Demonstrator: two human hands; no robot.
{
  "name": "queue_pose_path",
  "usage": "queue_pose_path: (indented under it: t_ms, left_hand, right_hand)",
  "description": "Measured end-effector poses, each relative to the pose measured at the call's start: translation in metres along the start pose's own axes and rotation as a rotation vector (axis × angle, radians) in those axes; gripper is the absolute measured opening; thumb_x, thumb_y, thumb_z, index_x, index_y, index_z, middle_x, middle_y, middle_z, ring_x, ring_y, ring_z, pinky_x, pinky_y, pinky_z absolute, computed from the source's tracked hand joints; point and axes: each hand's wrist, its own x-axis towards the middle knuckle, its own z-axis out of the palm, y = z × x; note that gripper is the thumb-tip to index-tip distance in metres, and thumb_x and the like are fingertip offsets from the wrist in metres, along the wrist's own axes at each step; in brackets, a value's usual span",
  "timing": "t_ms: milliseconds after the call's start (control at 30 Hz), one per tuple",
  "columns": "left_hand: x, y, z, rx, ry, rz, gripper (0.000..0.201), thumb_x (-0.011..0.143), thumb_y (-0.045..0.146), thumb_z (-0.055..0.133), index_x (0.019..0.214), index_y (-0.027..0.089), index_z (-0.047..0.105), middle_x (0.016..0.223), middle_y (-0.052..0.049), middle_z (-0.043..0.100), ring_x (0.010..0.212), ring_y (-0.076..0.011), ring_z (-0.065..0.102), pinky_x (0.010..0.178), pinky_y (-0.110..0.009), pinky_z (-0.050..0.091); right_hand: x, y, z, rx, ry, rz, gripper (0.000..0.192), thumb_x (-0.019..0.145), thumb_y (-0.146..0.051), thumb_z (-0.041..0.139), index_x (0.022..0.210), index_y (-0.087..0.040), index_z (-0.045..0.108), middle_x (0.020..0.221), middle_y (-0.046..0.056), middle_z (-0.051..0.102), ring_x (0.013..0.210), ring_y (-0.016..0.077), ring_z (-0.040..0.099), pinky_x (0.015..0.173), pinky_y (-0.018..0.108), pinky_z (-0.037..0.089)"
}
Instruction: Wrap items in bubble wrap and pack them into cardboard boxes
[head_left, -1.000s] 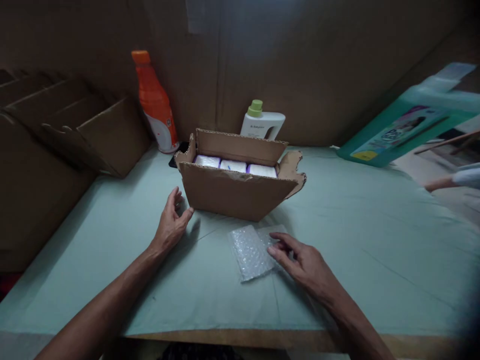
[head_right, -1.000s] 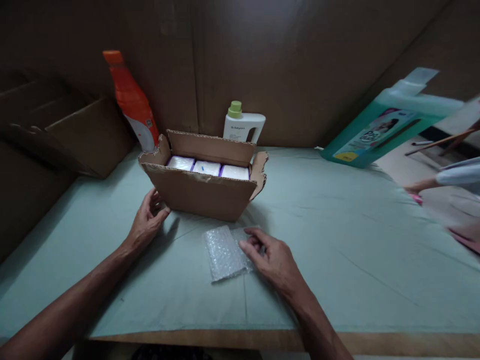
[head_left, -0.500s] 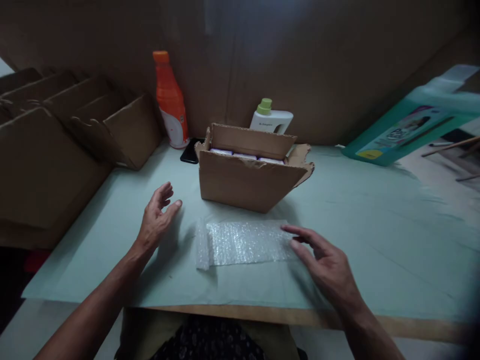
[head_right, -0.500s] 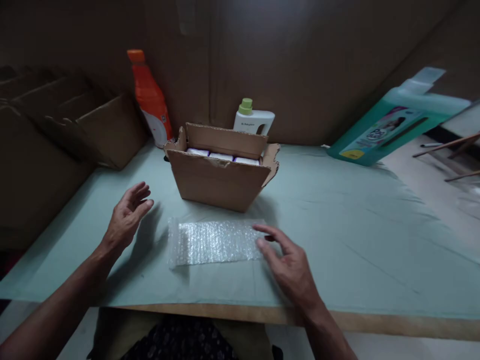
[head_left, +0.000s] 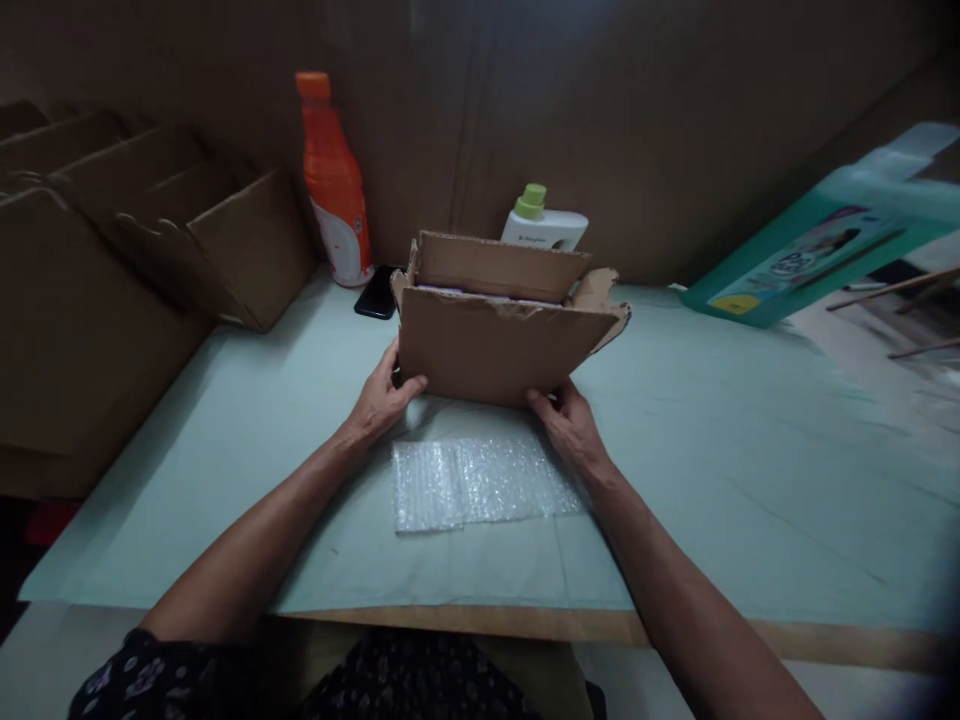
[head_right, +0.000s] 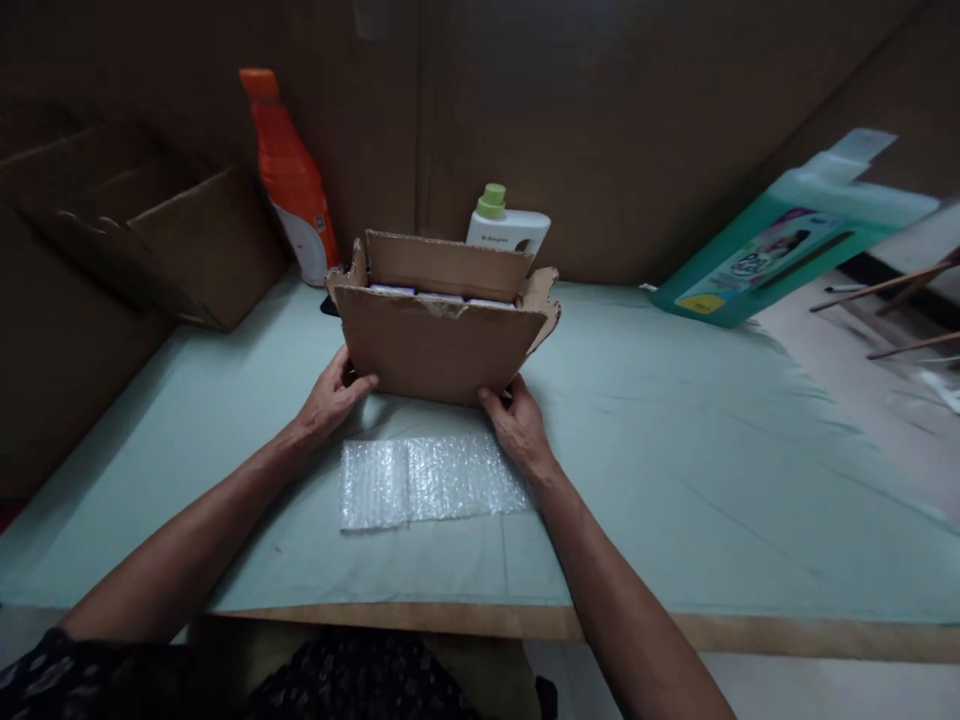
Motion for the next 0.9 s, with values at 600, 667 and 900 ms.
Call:
queue_pose_path:
  t_ms: [600,667,900]
  left_hand:
    - [-0.106,0.048,0.05,1.188,-0.367,-0.075,0.031,0.085,0.021,0.051,0.113,0.015,0.062,0.094,-0.013,0.07,0.088,-0.0289,0.067,0.083,-0.042,0.048]
    - [-0.105,0.049,0.039,1.02,-0.297,-0.135,0.039,0.08,0.016,0.052,0.118,0.017,0.059,0.083,-0.006,0.068,0.078,-0.0232,0.064,0.077,-0.036,0.047]
    - [-0.121,0.041,-0.013,0.373,0.044,-0.23,0.056,0.081,0.025,0.054,0.136,0.014,0.048,0.068,0.006,0.05,0.057,-0.0122,0.047,0.057,-0.025,0.038]
  right_hand:
    - [-0.094,0.021,-0.018,-0.516,0.098,-0.186,0.026,0.087,-0.043,0.054,0.086,-0.019,0.065,0.117,0.016,0.071,0.11,0.0332,0.063,0.094,0.049,0.045]
    - [-0.095,0.013,-0.021,-0.389,0.1,-0.153,0.024,0.087,-0.042,0.055,0.083,-0.02,0.062,0.099,0.01,0.073,0.093,0.0271,0.066,0.085,0.041,0.049]
    - [-0.1,0.007,-0.077,0.017,0.279,0.065,0.033,0.073,-0.045,0.074,0.094,-0.022,0.064,0.082,0.0,0.066,0.068,0.0164,0.059,0.065,0.03,0.048]
